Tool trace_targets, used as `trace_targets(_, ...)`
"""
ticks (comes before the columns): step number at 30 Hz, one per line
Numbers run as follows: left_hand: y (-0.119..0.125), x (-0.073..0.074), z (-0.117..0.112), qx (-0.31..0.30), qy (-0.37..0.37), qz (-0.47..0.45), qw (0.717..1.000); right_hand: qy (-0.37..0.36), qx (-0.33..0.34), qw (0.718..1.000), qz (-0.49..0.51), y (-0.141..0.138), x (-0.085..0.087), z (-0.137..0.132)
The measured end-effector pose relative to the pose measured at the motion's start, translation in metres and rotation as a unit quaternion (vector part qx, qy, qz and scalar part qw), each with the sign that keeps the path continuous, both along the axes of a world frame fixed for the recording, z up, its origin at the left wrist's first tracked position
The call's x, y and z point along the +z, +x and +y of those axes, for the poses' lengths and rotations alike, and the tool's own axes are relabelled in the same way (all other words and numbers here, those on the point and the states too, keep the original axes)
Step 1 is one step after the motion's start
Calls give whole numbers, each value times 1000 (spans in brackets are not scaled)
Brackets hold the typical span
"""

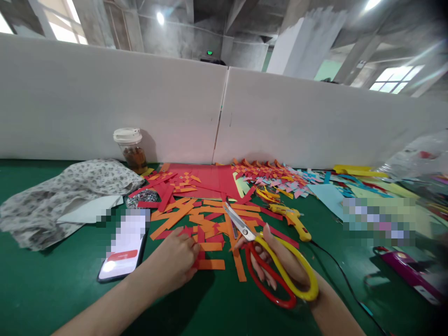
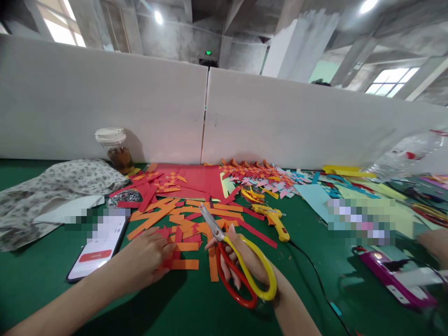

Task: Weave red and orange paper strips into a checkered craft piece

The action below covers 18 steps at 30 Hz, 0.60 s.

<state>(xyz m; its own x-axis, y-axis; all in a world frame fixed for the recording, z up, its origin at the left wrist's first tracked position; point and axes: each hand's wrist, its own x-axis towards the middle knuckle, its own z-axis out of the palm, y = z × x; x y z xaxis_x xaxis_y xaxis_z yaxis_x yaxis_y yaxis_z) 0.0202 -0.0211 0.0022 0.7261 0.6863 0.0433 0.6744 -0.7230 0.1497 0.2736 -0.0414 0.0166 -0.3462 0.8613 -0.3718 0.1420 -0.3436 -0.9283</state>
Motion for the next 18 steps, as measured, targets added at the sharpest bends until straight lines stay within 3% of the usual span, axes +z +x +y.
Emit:
trace_targets(5, 8, -4, -5, -65, 99, 135, 984, 49, -49, 994, 82, -2, 8, -1)
trace_targets(11, -2, 3, 7, -23, 80, 84, 993, 143, -209, 957, 140, -11, 23, 7)
trace_targets(15, -9, 13, 14, 26, 80, 27, 996, 64, -115, 983, 125, -9, 29, 9)
trace_targets(18, -11, 15, 15, 81, 79, -67, 991, 12, -43, 993, 107, -10, 27, 7)
